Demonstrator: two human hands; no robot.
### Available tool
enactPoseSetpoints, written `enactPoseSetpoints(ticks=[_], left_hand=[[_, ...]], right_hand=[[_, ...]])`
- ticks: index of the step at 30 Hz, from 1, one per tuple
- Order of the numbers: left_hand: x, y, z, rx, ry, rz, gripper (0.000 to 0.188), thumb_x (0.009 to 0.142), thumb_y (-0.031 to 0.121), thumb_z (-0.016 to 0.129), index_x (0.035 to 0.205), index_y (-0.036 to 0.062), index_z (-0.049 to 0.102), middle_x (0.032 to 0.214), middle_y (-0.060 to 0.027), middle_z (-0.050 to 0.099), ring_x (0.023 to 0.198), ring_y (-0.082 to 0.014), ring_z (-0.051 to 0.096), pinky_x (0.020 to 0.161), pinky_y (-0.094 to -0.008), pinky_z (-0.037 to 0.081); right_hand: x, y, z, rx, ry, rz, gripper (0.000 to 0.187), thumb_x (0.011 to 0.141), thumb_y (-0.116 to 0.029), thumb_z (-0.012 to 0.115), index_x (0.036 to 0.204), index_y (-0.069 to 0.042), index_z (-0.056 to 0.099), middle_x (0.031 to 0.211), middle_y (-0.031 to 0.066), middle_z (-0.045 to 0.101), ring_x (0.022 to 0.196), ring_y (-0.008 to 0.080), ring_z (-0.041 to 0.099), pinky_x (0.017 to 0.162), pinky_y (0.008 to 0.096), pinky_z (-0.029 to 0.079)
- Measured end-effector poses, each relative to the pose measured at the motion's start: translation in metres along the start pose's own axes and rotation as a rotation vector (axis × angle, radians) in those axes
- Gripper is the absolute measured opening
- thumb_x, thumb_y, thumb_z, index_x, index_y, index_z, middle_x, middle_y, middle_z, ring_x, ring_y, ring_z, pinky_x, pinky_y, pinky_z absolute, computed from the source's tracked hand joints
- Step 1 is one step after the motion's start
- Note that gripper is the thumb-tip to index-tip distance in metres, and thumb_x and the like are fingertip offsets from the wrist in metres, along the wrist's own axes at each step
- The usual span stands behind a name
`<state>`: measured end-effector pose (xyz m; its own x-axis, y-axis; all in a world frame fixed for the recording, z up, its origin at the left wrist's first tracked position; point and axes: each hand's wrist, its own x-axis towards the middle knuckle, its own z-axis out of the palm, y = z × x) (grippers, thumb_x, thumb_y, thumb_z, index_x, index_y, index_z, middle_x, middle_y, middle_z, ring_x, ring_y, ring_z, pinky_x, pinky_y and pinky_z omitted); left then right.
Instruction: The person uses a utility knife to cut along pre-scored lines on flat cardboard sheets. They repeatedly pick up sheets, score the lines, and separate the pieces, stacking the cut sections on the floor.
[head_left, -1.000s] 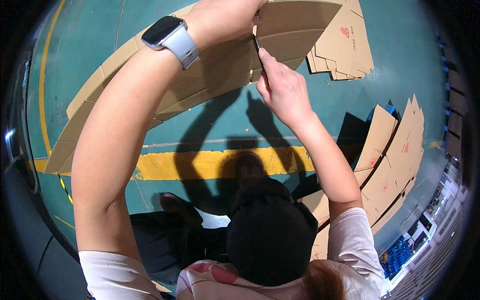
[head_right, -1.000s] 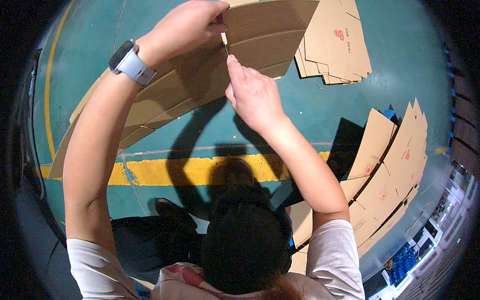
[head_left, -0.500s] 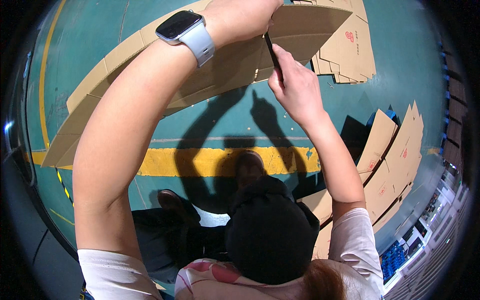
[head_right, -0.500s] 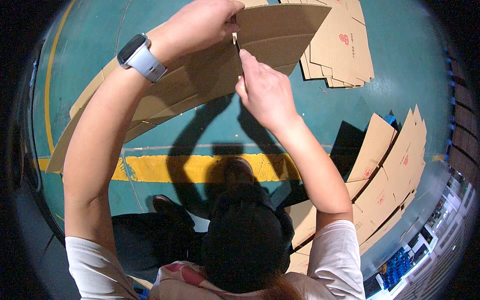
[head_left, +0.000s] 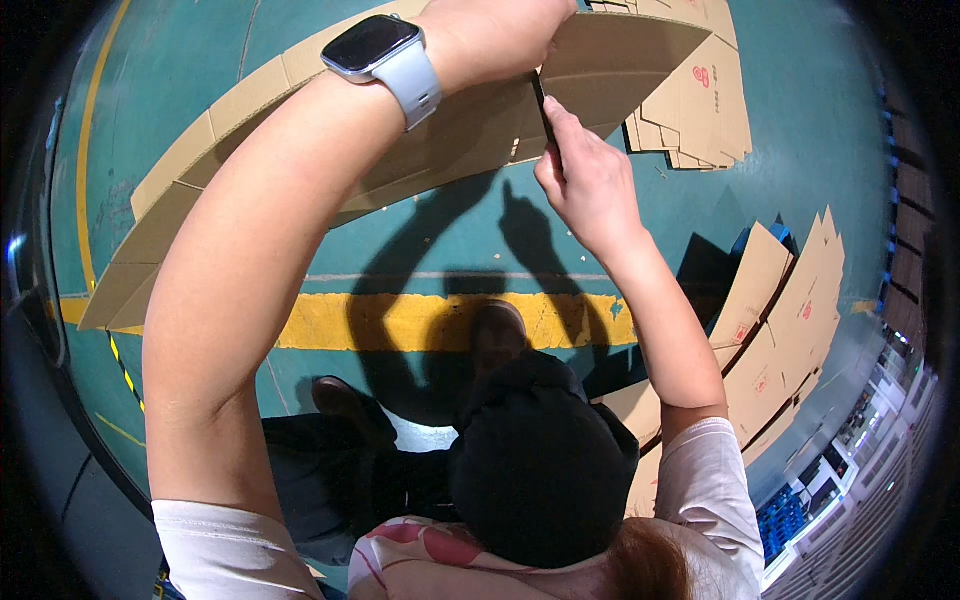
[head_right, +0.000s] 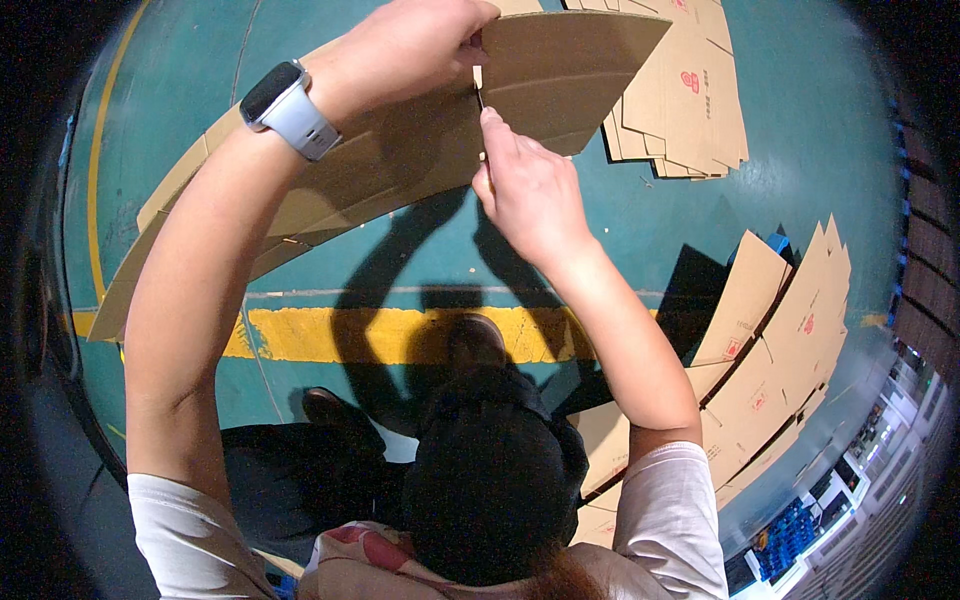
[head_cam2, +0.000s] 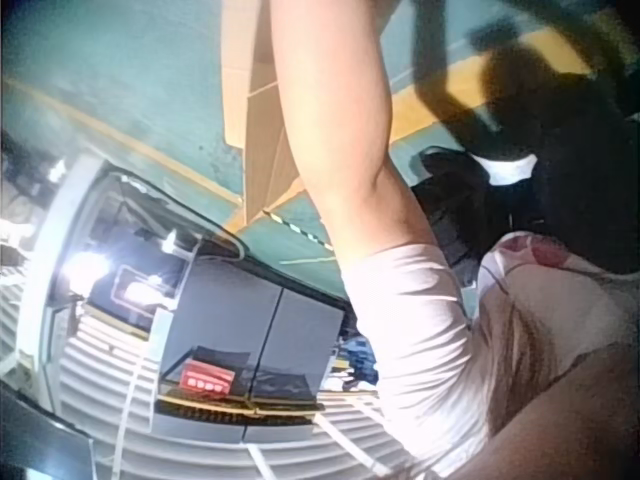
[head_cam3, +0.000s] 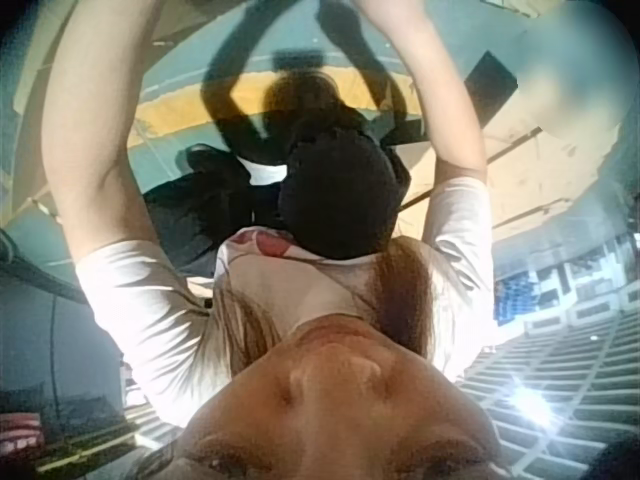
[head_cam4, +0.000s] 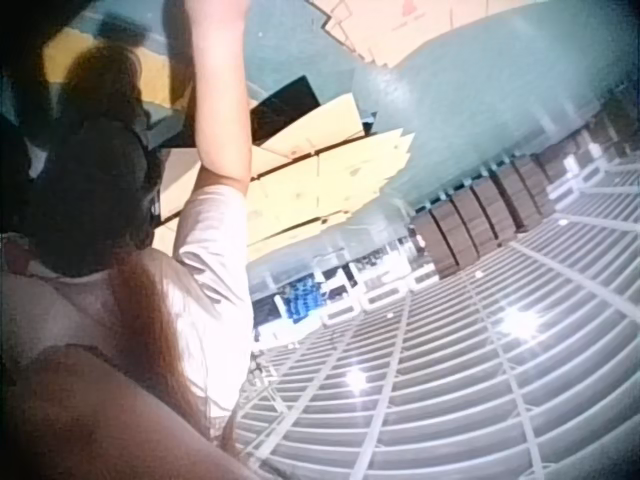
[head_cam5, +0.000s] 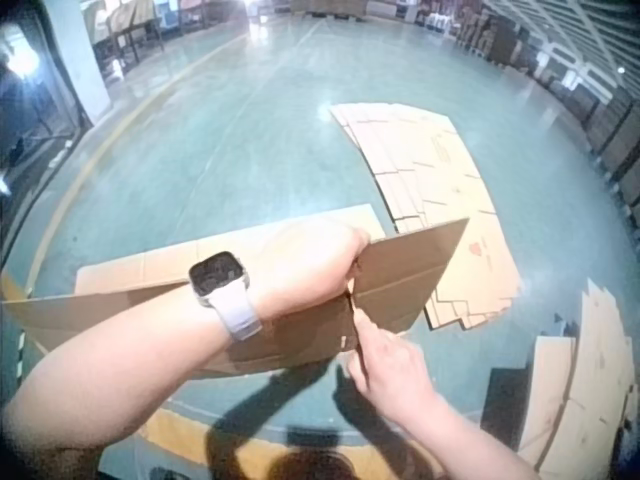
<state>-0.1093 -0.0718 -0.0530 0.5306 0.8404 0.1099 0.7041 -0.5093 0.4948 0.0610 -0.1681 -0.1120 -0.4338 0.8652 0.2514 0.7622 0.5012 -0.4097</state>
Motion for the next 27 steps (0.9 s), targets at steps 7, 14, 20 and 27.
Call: enactPoseSetpoints(ticks=[7, 14, 20, 27], left_hand=[[-0.003, 0.003, 0.0, -0.019, -0.002, -0.036, 0.014, 0.077, 0.012, 0.054, 0.08, 0.002, 0.063, 0.08, -0.0237, 0.064, 0.08, -0.0384, 0.063, 0.07, -0.0437, 0.049], [-0.008, 0.009, -0.003, 0.072, 0.03, 0.017, 0.018, 0.08, 0.014, 0.052, 0.083, 0.0024, 0.065, 0.085, -0.0238, 0.064, 0.083, -0.0378, 0.064, 0.073, -0.0437, 0.05], [-0.006, 0.017, -0.007, -0.339, -0.02, -0.2, 0.022, 0.081, 0.015, 0.049, 0.088, 0.001, 0.066, 0.089, -0.0246, 0.065, 0.088, -0.036, 0.064, 0.078, -0.043, 0.049], [-0.007, 0.017, -0.011, -0.144, -0.074, -0.138, 0.022, 0.081, 0.013, 0.049, 0.087, 0.0003, 0.066, 0.087, -0.0244, 0.065, 0.086, -0.0366, 0.064, 0.076, -0.0429, 0.049]], right_hand=[[-0.005, -0.004, -0.014, -0.036, -0.079, 0.025, 0.046, 0.075, -0.006, 0.062, 0.119, 0.003, 0.05, 0.08, 0.0149, 0.063, 0.075, 0.0283, 0.064, 0.065, 0.0388, 0.052], [0.014, 0.004, -0.012, -0.094, -0.017, -0.056, 0.044, 0.076, -0.007, 0.061, 0.117, 0.002, 0.05, 0.078, 0.0139, 0.062, 0.075, 0.0271, 0.064, 0.065, 0.0379, 0.053], [0.007, 0.006, -0.008, -0.108, -0.034, -0.041, 0.045, 0.075, -0.007, 0.061, 0.118, 0.002, 0.051, 0.081, 0.0136, 0.063, 0.076, 0.0264, 0.064, 0.066, 0.0378, 0.053], [-0.007, 0.002, -0.011, -0.08, -0.054, 0.004, 0.048, 0.077, 0.002, 0.059, 0.124, -0.002, 0.05, 0.073, 0.0141, 0.058, 0.067, 0.0253, 0.063, 0.063, 0.0347, 0.051]])
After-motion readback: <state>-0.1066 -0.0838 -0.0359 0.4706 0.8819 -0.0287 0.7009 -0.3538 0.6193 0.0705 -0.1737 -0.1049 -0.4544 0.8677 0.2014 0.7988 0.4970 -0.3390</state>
